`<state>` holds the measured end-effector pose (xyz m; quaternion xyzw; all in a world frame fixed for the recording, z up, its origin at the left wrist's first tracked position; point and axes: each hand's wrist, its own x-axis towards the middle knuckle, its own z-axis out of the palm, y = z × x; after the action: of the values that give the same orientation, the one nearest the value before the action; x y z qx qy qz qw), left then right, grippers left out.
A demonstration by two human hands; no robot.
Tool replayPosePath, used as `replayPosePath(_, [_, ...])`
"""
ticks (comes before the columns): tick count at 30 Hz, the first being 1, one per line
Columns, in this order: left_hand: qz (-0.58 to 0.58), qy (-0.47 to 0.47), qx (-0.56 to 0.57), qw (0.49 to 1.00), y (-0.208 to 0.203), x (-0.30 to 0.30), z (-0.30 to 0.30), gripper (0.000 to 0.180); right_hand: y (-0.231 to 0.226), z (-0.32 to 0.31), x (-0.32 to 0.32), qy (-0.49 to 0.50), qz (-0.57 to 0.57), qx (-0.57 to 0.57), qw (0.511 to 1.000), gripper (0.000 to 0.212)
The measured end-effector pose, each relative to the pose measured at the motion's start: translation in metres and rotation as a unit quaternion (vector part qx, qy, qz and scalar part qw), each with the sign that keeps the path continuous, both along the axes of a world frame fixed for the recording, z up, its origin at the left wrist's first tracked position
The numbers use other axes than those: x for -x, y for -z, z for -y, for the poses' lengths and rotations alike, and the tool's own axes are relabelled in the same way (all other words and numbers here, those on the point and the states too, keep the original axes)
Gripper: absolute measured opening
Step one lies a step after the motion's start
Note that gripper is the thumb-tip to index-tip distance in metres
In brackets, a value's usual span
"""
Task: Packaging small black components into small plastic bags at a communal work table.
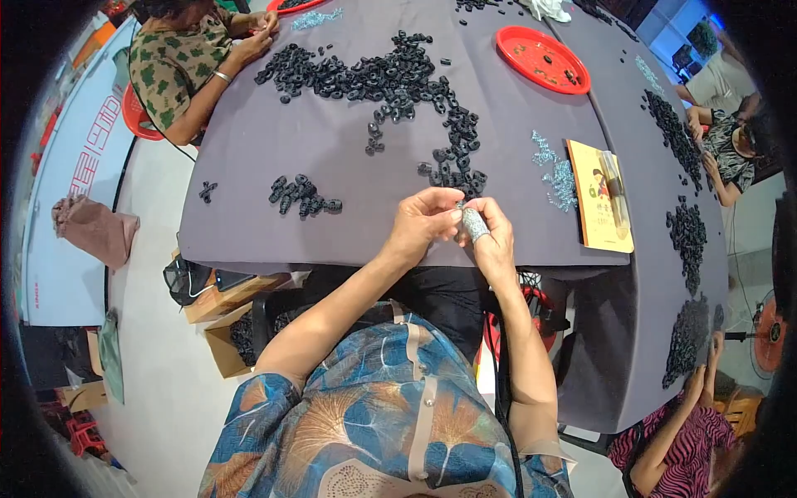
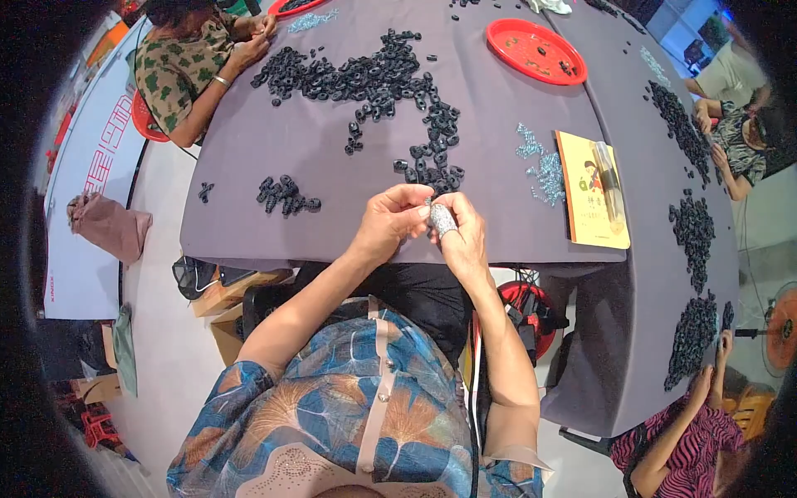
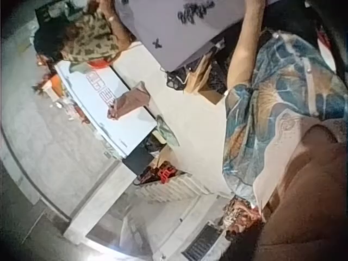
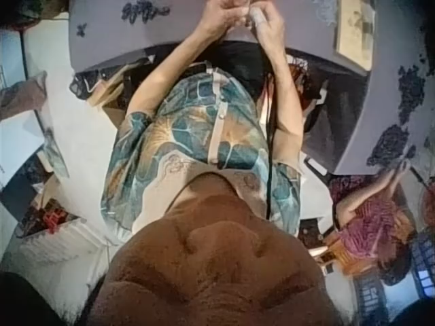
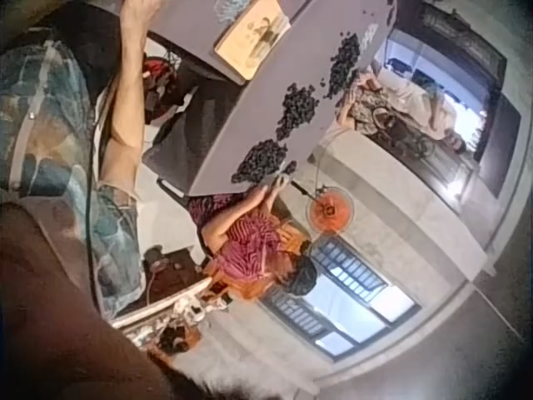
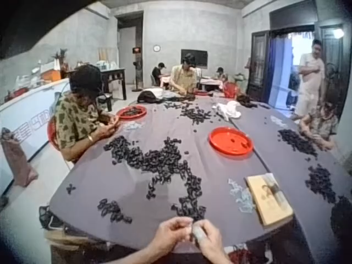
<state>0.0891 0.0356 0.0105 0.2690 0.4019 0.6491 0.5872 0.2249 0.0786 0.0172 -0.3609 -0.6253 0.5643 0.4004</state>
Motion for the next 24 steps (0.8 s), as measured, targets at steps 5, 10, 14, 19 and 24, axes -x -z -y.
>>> replayPosePath(5, [-0.053, 0.020, -0.009, 0.998, 0.000, 0.000, 0.001, 0.017, -0.008, 0.000, -0.002, -0.019, 0.028, 0.027, 0.999, 0.009])
replayPosePath(10, [-0.053, 0.060, -0.027, 0.996, 0.003, 0.007, 0.000, 0.013, -0.012, 0.001, -0.001, -0.020, 0.041, 0.052, 0.998, 0.013])
replayPosePath(14, [-0.059, 0.087, -0.035, 0.994, -0.001, 0.011, 0.001, 0.011, -0.016, 0.001, -0.003, -0.026, 0.072, 0.040, 0.996, 0.016])
replayPosePath(19, [0.061, 0.108, 0.001, 0.992, 0.000, 0.013, 0.001, 0.012, -0.007, -0.002, -0.006, -0.047, 0.047, 0.049, 0.997, 0.015])
replayPosePath(24, [0.164, 0.139, 0.007, 0.977, -0.002, 0.015, 0.000, 0.011, 0.001, -0.006, -0.009, -0.071, -0.022, 0.094, 0.993, 0.014])
